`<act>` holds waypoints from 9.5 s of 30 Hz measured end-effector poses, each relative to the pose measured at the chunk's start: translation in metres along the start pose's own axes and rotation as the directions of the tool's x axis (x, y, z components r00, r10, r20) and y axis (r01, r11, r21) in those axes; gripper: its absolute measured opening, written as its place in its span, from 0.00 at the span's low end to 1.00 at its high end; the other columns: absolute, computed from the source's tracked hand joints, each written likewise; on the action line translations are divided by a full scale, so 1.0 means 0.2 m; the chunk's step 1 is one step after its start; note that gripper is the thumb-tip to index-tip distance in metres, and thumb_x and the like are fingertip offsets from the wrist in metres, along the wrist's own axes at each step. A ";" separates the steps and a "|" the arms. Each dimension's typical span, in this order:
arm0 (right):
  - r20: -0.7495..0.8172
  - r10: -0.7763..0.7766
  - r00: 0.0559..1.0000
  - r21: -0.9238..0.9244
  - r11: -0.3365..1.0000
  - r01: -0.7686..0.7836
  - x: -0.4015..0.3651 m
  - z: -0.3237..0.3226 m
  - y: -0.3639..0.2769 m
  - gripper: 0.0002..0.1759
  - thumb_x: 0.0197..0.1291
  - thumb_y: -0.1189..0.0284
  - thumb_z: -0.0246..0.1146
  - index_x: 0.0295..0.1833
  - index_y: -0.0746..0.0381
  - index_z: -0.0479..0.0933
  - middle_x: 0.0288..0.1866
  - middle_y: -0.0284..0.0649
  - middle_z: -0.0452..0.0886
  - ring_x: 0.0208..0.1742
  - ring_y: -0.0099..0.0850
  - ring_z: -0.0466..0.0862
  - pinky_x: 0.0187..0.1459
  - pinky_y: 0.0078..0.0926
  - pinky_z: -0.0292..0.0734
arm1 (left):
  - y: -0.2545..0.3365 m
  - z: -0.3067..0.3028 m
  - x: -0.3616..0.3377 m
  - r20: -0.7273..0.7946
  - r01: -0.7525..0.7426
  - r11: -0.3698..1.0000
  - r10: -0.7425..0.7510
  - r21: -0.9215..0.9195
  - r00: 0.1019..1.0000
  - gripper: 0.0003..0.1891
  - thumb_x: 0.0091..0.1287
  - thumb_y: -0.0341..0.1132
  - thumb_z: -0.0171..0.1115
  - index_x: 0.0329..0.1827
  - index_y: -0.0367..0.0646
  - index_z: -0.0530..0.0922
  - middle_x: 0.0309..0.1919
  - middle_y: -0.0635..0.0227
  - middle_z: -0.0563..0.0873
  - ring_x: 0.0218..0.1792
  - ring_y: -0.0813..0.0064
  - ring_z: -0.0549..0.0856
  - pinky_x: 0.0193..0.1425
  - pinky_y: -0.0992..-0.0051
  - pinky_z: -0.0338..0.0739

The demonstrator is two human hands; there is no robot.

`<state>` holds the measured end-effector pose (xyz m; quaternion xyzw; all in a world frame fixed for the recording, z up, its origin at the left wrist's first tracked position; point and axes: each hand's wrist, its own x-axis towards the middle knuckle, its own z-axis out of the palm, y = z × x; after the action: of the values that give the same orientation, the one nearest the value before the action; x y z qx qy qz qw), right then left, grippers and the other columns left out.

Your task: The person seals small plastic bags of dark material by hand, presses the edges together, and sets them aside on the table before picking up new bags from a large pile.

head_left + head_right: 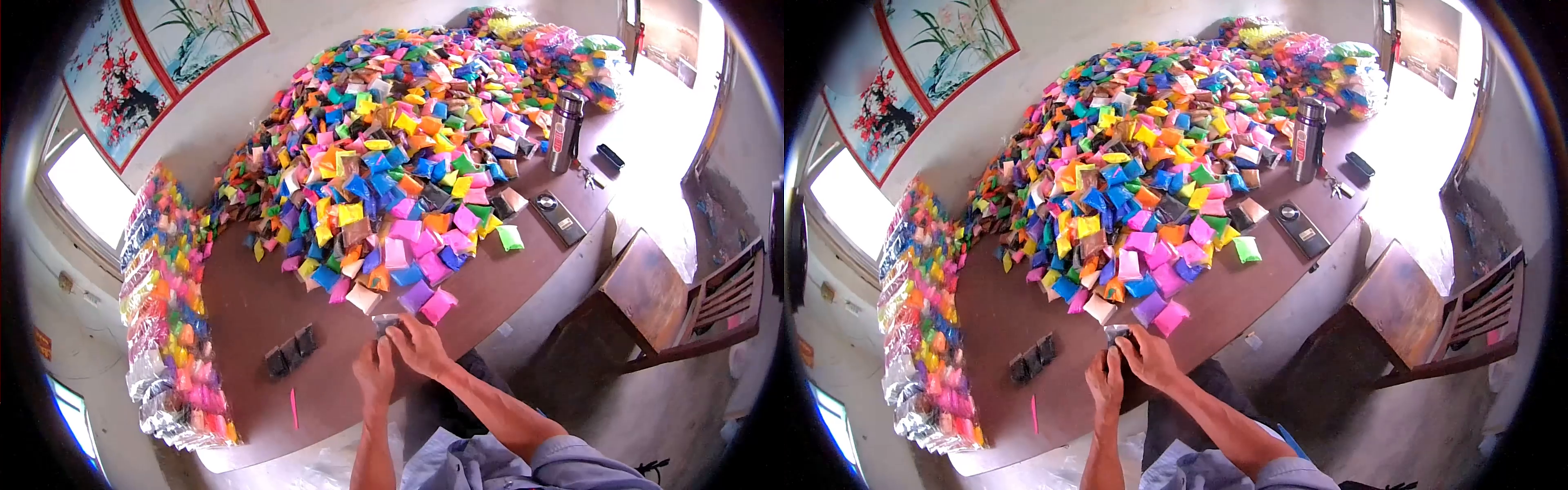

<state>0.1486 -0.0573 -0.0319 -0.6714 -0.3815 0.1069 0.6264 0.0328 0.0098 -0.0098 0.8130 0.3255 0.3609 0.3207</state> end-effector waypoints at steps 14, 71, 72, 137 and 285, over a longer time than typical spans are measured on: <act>0.072 0.053 0.996 -0.002 0.999 -0.053 -0.01 -0.01 0.00 0.18 0.75 0.62 0.65 0.60 0.62 0.80 0.40 0.50 0.88 0.41 0.49 0.90 0.41 0.40 0.84 | -0.02 -0.01 -0.01 0.037 0.215 0.951 -0.213 -0.222 0.976 0.17 0.82 0.39 0.60 0.37 0.32 0.79 0.26 0.57 0.82 0.30 0.73 0.77 0.36 0.63 0.73; 0.194 0.053 0.980 -0.109 0.994 -0.033 0.01 -0.02 -0.10 0.11 0.70 0.68 0.67 0.52 0.62 0.86 0.46 0.50 0.89 0.47 0.48 0.90 0.47 0.38 0.84 | -0.02 -0.09 0.06 0.093 0.272 0.915 -0.256 -0.298 0.962 0.15 0.76 0.40 0.66 0.51 0.35 0.87 0.35 0.58 0.91 0.38 0.73 0.88 0.47 0.69 0.82; 0.198 0.038 0.979 -0.105 0.994 -0.017 0.01 -0.02 -0.10 0.12 0.71 0.67 0.67 0.53 0.61 0.86 0.47 0.49 0.89 0.48 0.49 0.90 0.48 0.39 0.85 | -0.01 -0.09 0.06 0.058 0.256 0.923 -0.250 -0.287 0.966 0.15 0.76 0.40 0.65 0.51 0.35 0.88 0.34 0.58 0.91 0.37 0.72 0.87 0.46 0.68 0.82; 0.138 0.055 0.989 -0.042 0.998 -0.050 0.02 -0.05 -0.14 0.19 0.76 0.57 0.61 0.64 0.54 0.80 0.49 0.50 0.88 0.48 0.54 0.89 0.49 0.50 0.84 | -0.05 -0.03 0.04 0.068 0.159 0.986 -0.163 0.056 0.984 0.20 0.82 0.44 0.60 0.51 0.31 0.87 0.43 0.38 0.90 0.41 0.41 0.90 0.42 0.54 0.84; 0.124 0.042 0.991 0.042 0.998 -0.048 0.04 -0.03 -0.07 0.12 0.71 0.69 0.65 0.56 0.62 0.82 0.42 0.52 0.87 0.40 0.49 0.89 0.43 0.39 0.83 | -0.02 -0.04 0.06 0.094 0.248 0.955 -0.235 -0.161 0.967 0.14 0.78 0.37 0.64 0.40 0.33 0.83 0.24 0.59 0.81 0.28 0.78 0.77 0.33 0.67 0.74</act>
<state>0.1525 -0.0586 -0.0142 -0.6576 -0.4016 0.1708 0.6141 0.0316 0.0235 -0.0028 0.7492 0.3781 0.3152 0.4431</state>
